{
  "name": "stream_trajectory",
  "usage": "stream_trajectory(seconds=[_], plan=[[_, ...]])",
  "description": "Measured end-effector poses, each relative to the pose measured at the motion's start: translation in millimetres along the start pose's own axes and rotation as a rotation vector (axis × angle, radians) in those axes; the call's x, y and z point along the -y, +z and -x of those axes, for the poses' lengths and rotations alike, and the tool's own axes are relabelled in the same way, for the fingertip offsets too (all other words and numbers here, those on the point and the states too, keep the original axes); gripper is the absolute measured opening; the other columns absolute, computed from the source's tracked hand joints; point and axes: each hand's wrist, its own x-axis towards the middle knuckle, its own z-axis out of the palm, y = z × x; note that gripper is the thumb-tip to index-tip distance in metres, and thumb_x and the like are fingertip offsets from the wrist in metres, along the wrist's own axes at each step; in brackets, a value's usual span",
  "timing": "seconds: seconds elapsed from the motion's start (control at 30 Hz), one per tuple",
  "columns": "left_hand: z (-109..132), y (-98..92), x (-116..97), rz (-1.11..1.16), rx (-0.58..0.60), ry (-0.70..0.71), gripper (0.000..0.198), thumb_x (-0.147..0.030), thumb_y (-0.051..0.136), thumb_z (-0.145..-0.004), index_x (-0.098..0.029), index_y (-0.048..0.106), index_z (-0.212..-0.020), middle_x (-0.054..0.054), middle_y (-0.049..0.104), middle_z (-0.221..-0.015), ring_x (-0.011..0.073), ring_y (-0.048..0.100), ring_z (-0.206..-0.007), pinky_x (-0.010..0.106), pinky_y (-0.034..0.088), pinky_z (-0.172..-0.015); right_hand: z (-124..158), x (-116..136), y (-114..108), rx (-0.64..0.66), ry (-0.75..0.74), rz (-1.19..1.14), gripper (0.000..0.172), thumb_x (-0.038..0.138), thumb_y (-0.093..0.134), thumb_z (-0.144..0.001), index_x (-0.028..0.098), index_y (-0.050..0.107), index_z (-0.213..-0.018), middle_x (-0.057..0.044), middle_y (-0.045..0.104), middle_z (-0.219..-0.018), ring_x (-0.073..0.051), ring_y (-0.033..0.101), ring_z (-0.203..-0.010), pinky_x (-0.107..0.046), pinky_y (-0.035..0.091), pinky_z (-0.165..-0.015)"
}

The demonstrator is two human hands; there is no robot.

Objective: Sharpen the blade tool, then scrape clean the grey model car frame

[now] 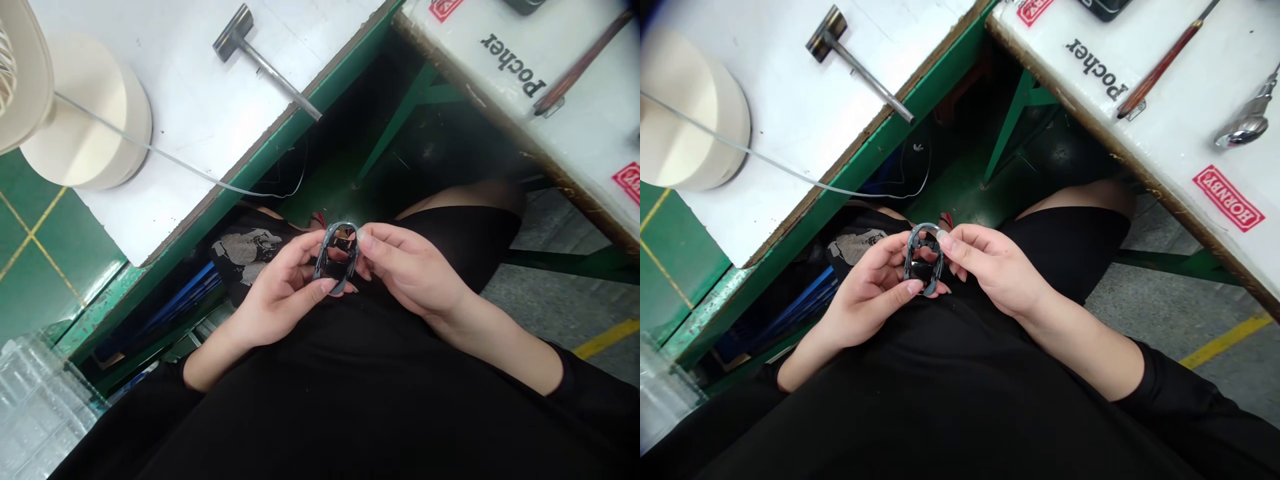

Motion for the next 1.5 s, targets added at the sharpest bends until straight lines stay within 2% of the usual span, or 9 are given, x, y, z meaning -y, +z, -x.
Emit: stream_trajectory(seconds=[0.23,0.33,0.47,0.6,0.83,1.03,1.27,1.4,1.5], plan=[[0,5.5,-5,0.038,-0.028,-0.027,0.059,-0.016,0.088,-0.112,-0.035,0.074,-0.166,0.010,0.078,-0.154,0.0234,0.092,-0.113,0.043,0.078,-0.111,1,-1,-3,0.054,0.056,-0.064,0.056,0.075,0.091,-0.105,0.024,0.079,-0.087,-0.002,0.068,-0.077,-0.022,0.066,-0.074,-0.037,0.054,-0.069],[-1,7.6,-12,0.114,-0.067,-0.082,0.059,-0.017,0.090,-0.111,-0.036,0.074,-0.165,0.009,0.081,-0.152,0.0253,0.094,-0.111,0.041,0.080,-0.104,2,0,-2,0.053,0.002,-0.082,0.053,0.076,0.095,-0.102,0.025,0.081,-0.096,-0.003,0.074,-0.086,-0.020,0.066,-0.077,-0.034,0.054,-0.068],[-4,10.8,-23,0.260,-0.085,-0.193,0.055,-0.017,0.089,-0.112,-0.033,0.074,-0.162,0.007,0.087,-0.138,0.0268,0.096,-0.107,0.038,0.082,-0.097,3,2,0,0.018,-0.079,-0.040,0.048,0.056,0.114,-0.088,0.025,0.085,-0.109,-0.001,0.080,-0.102,-0.017,0.068,-0.085,-0.031,0.058,-0.073],[-8,13.4,-31,0.358,-0.107,-0.262,0.052,-0.018,0.088,-0.113,-0.030,0.073,-0.161,0.006,0.089,-0.131,0.0274,0.097,-0.105,0.036,0.083,-0.094,4,2,1,0.004,-0.138,-0.038,0.042,0.049,0.114,-0.090,0.026,0.085,-0.109,0.000,0.080,-0.101,-0.017,0.070,-0.086,-0.031,0.064,-0.080],[-10,14.4,-31,0.349,-0.107,-0.277,0.052,-0.019,0.088,-0.112,-0.029,0.072,-0.160,0.006,0.090,-0.130,0.0281,0.098,-0.106,0.036,0.083,-0.095,6,3,2,-0.018,-0.120,-0.013,0.042,0.044,0.117,-0.086,0.027,0.087,-0.110,0.000,0.083,-0.104,-0.018,0.075,-0.093,-0.030,0.067,-0.085],[-10,13.5,-31,0.336,-0.119,-0.272,0.050,-0.018,0.089,-0.112,-0.032,0.074,-0.158,0.005,0.090,-0.133,0.0285,0.098,-0.106,0.036,0.083,-0.094,3,5,3,0.011,-0.158,-0.095,0.033,0.042,0.114,-0.093,0.026,0.088,-0.106,0.002,0.082,-0.098,-0.012,0.070,-0.082,-0.024,0.065,-0.079],[-9,12.1,-26,0.330,-0.083,-0.255,0.049,-0.016,0.088,-0.113,-0.034,0.077,-0.158,0.005,0.088,-0.136,0.0289,0.098,-0.107,0.037,0.083,-0.096,4,6,2,0.019,-0.124,-0.086,0.034,0.041,0.115,-0.090,0.026,0.091,-0.108,0.000,0.086,-0.102,-0.016,0.078,-0.093,-0.027,0.066,-0.087],[-10,11.6,-24,0.317,-0.083,-0.235,0.050,-0.017,0.089,-0.112,-0.033,0.077,-0.157,0.005,0.088,-0.135,0.0281,0.098,-0.106,0.038,0.083,-0.096,4,8,2,0.028,-0.089,-0.060,0.031,0.044,0.113,-0.093,0.024,0.090,-0.100,0.001,0.082,-0.095,-0.013,0.070,-0.083,-0.025,0.060,-0.079],[-10,11.6,-22,0.297,-0.082,-0.216,0.049,-0.017,0.089,-0.112,-0.034,0.077,-0.157,0.004,0.089,-0.133,0.0275,0.098,-0.106,0.038,0.083,-0.096,3,7,1,0.069,-0.052,-0.065,0.038,0.052,0.109,-0.096,0.022,0.088,-0.092,0.001,0.077,-0.085,-0.013,0.064,-0.077,-0.027,0.056,-0.075]])
